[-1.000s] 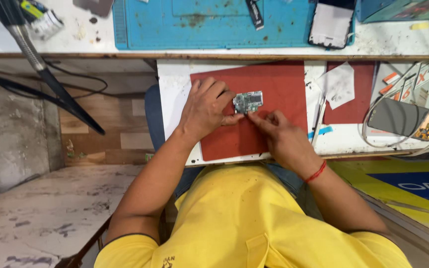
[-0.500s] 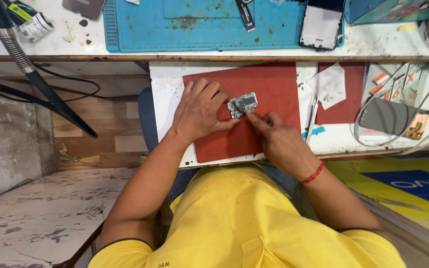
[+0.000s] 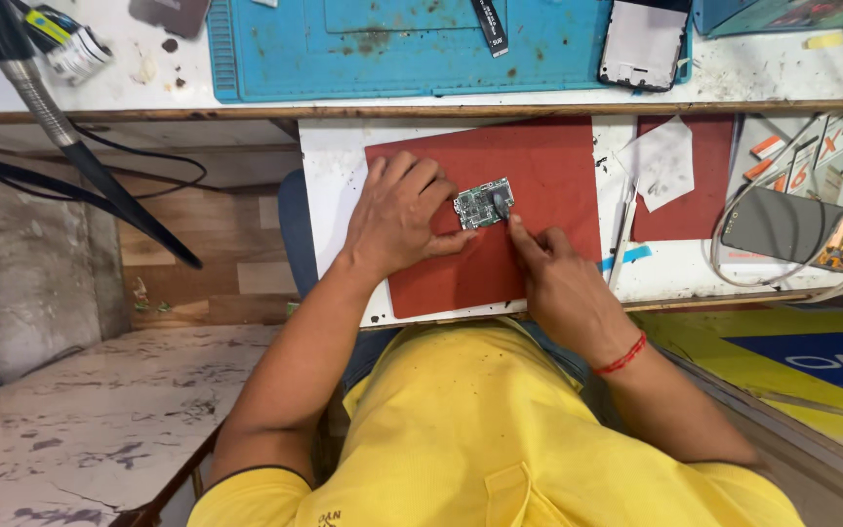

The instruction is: The person uses a hot air gun to heat a small circuit board on a red mat, then uses a small metal tool to scrape and clean the board's surface. The person repeatedly scrapes different areas of the board while holding it steady.

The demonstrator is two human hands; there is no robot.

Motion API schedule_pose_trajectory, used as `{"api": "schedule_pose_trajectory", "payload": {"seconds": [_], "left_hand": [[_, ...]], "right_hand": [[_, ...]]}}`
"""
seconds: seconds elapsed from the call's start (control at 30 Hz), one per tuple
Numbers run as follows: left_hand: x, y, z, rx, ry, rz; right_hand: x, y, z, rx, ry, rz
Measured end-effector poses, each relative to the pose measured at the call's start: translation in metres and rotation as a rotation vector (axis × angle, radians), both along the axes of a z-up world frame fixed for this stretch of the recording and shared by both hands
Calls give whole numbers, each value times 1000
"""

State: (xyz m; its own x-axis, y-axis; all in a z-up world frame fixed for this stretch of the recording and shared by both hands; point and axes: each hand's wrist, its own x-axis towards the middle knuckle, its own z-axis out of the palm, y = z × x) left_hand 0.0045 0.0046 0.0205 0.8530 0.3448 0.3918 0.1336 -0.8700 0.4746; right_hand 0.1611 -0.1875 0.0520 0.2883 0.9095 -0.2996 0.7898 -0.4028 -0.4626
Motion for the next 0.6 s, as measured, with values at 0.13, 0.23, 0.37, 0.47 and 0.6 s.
{"api": "schedule_pose_trajectory", "payload": {"seconds": [0.13, 0.23, 0.37, 0.47, 0.6], "left_hand": [[-5, -10, -8, -22, 78, -3], [0, -7, -1, -12, 57, 0], [-2, -6, -3, -11, 42, 3], [-3, -9, -7, 4, 76, -14], [-3, -7, -5, 20, 22, 27]], "right_hand": [[-7, -9, -4, 141, -31, 29], [-7, -3, 0, 160, -34, 46], [-9, -9, 1, 159, -30, 2], [-9, -15, -10, 202, -127, 6], [-6, -7, -14, 205, -137, 65]]}}
